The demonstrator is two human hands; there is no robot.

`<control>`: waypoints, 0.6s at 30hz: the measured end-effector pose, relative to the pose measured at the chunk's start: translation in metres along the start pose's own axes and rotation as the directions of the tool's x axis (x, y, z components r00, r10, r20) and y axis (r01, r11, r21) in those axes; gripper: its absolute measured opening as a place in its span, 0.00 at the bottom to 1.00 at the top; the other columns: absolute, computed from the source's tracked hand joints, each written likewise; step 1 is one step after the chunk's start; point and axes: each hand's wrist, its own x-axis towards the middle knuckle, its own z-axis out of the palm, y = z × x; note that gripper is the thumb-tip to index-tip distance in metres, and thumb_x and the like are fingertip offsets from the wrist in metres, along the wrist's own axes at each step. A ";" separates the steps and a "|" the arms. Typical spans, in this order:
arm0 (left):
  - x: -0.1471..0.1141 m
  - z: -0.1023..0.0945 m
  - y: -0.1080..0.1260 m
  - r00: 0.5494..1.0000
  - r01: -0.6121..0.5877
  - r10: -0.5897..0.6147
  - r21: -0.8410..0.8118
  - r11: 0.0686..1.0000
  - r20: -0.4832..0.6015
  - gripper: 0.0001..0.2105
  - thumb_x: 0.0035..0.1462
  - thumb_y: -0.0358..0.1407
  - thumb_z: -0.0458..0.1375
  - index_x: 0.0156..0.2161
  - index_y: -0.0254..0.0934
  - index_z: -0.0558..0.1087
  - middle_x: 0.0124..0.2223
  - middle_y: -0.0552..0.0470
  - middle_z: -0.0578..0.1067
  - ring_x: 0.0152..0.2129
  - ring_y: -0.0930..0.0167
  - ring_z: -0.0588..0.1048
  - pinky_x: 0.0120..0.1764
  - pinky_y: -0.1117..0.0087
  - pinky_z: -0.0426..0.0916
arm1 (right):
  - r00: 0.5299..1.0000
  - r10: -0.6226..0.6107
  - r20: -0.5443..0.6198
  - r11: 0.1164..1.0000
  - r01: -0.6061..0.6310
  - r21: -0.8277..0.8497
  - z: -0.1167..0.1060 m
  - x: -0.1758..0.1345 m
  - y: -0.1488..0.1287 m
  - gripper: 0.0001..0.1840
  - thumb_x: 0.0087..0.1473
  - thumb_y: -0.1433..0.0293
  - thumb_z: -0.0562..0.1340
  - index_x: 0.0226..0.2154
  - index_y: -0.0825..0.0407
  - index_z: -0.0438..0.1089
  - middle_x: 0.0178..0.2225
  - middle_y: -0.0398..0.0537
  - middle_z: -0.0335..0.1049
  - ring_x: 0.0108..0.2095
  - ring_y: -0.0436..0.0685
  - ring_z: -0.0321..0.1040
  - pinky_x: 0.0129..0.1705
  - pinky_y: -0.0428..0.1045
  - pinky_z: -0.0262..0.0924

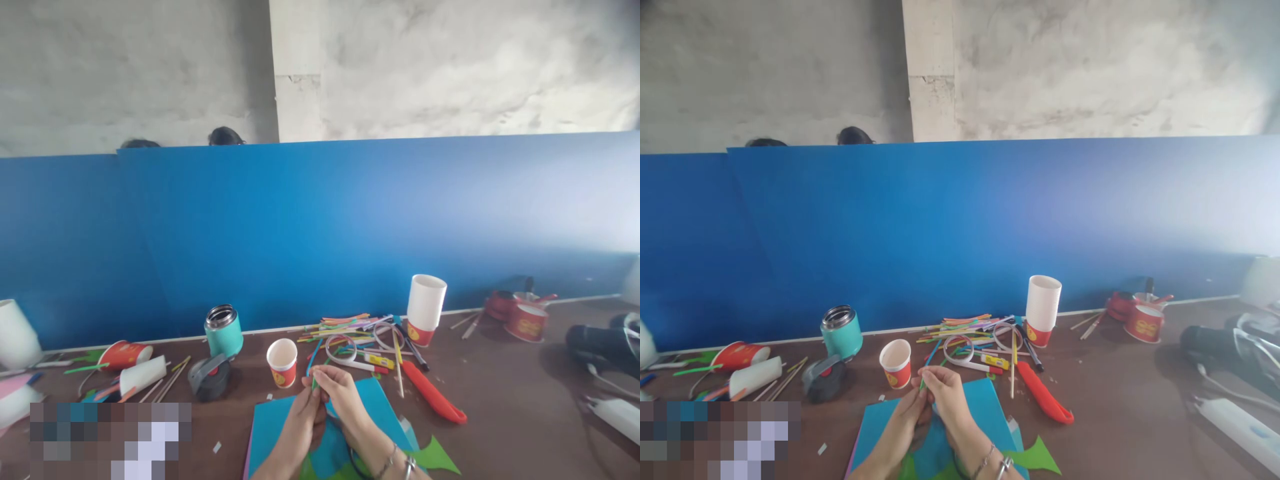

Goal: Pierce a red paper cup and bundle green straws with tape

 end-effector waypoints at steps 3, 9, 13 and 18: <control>0.001 -0.001 -0.001 0.999 -0.035 0.035 0.013 0.999 0.015 0.27 0.39 0.62 0.57 0.28 0.40 0.58 0.15 0.67 0.52 0.09 0.82 0.46 0.14 0.76 0.38 | 0.999 0.033 0.006 0.999 -0.033 0.018 0.000 0.000 0.004 0.30 0.31 0.47 0.68 0.27 0.57 0.75 0.21 0.50 0.73 0.16 0.49 0.61 0.20 0.45 0.55; 0.000 -0.001 -0.002 0.999 -0.020 0.019 0.004 1.000 0.048 0.25 0.44 0.60 0.55 0.25 0.40 0.57 0.15 0.65 0.55 0.08 0.83 0.49 0.12 0.77 0.40 | 1.000 -0.011 0.009 0.999 0.011 -0.039 0.000 -0.001 0.005 0.31 0.33 0.45 0.67 0.28 0.57 0.75 0.22 0.50 0.74 0.18 0.51 0.63 0.22 0.46 0.57; 0.004 -0.003 -0.006 1.000 0.010 -0.009 -0.036 0.999 0.028 0.28 0.38 0.63 0.56 0.25 0.41 0.54 0.13 0.68 0.51 0.06 0.83 0.44 0.11 0.76 0.36 | 0.999 -0.039 -0.019 0.995 0.037 -0.089 0.001 -0.001 0.004 0.32 0.32 0.44 0.66 0.27 0.57 0.75 0.20 0.51 0.73 0.17 0.50 0.60 0.21 0.46 0.55; 0.002 -0.001 -0.007 0.999 -0.044 0.044 -0.017 0.999 0.005 0.25 0.42 0.61 0.57 0.28 0.39 0.60 0.16 0.65 0.58 0.08 0.82 0.54 0.12 0.77 0.45 | 1.000 0.020 -0.023 0.997 -0.022 -0.080 0.002 -0.004 0.001 0.31 0.32 0.45 0.67 0.28 0.57 0.74 0.21 0.50 0.74 0.15 0.47 0.56 0.18 0.45 0.52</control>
